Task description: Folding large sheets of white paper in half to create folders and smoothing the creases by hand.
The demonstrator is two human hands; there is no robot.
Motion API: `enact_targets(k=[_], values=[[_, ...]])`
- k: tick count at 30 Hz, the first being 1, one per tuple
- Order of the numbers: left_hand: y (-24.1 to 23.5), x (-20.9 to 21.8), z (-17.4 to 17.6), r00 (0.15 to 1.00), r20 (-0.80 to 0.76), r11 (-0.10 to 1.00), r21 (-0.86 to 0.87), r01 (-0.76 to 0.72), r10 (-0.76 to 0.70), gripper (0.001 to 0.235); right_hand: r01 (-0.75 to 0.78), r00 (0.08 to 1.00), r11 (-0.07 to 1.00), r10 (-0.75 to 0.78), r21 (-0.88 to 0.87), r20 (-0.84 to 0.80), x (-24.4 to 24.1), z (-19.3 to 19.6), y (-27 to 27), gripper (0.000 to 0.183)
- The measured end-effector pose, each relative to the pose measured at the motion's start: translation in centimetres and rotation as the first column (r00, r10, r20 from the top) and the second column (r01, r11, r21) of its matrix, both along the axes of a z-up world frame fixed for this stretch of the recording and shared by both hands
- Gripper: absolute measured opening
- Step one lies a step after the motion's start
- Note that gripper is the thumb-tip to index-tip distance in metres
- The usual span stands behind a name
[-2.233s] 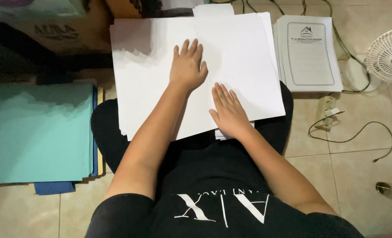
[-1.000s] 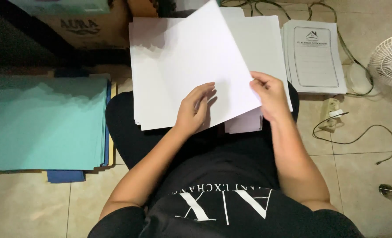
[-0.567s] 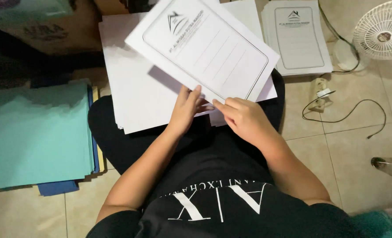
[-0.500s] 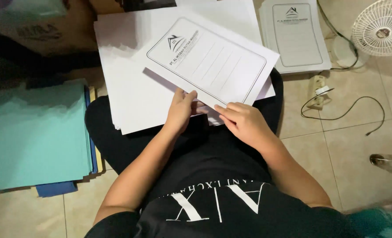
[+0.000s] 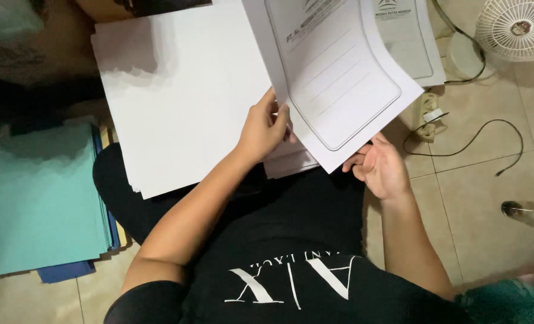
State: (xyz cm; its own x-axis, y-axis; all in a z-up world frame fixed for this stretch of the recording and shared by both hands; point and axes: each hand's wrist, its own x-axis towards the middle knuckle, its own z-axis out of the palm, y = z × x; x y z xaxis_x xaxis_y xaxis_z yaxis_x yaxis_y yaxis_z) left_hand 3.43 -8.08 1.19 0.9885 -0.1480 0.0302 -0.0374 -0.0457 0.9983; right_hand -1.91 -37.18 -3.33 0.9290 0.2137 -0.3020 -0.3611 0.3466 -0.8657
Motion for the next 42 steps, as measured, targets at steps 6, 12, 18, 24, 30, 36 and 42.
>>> enact_targets(k=[6,12,18,24,30,36,42], values=[[0.5,4.5,1.4,0.94,0.285,0.929,0.363,0.076,-0.189,0.061,0.537,0.842,0.844,-0.533,-0.02,0.084,4.9,0.8,-1.6,0.023],[4.1,4.8,-2.7,0.973,0.231,0.829,0.545,-0.125,-0.006,0.034,0.659,0.752,0.744,-0.648,-0.109,0.122,13.1,-5.0,-9.0,0.013],[3.9,4.6,-3.3,0.953,0.282,0.649,0.748,-0.142,-0.116,0.024,0.662,0.705,0.591,-0.7,-0.461,0.114,21.8,-20.2,-16.2,0.028],[4.3,4.8,-3.6,0.953,0.273,0.655,0.746,-0.123,-0.133,0.025,0.509,0.748,0.548,-0.664,-0.664,0.025,23.8,-26.9,-18.7,0.043],[4.1,4.9,-2.9,0.959,0.252,0.664,0.74,-0.108,-0.126,0.022,0.431,0.776,0.558,-0.63,-0.709,-0.024,24.1,-24.1,-17.8,0.048],[4.2,4.5,-3.0,0.95,0.273,0.647,0.754,-0.111,-0.155,0.021,0.445,0.758,0.636,-0.643,-0.63,-0.115,22.3,-22.0,-17.3,0.05],[4.2,4.1,-2.8,0.958,0.261,0.659,0.742,-0.119,-0.12,0.02,0.525,0.851,0.412,-0.224,-0.745,0.475,13.2,-8.8,-4.8,0.019]])
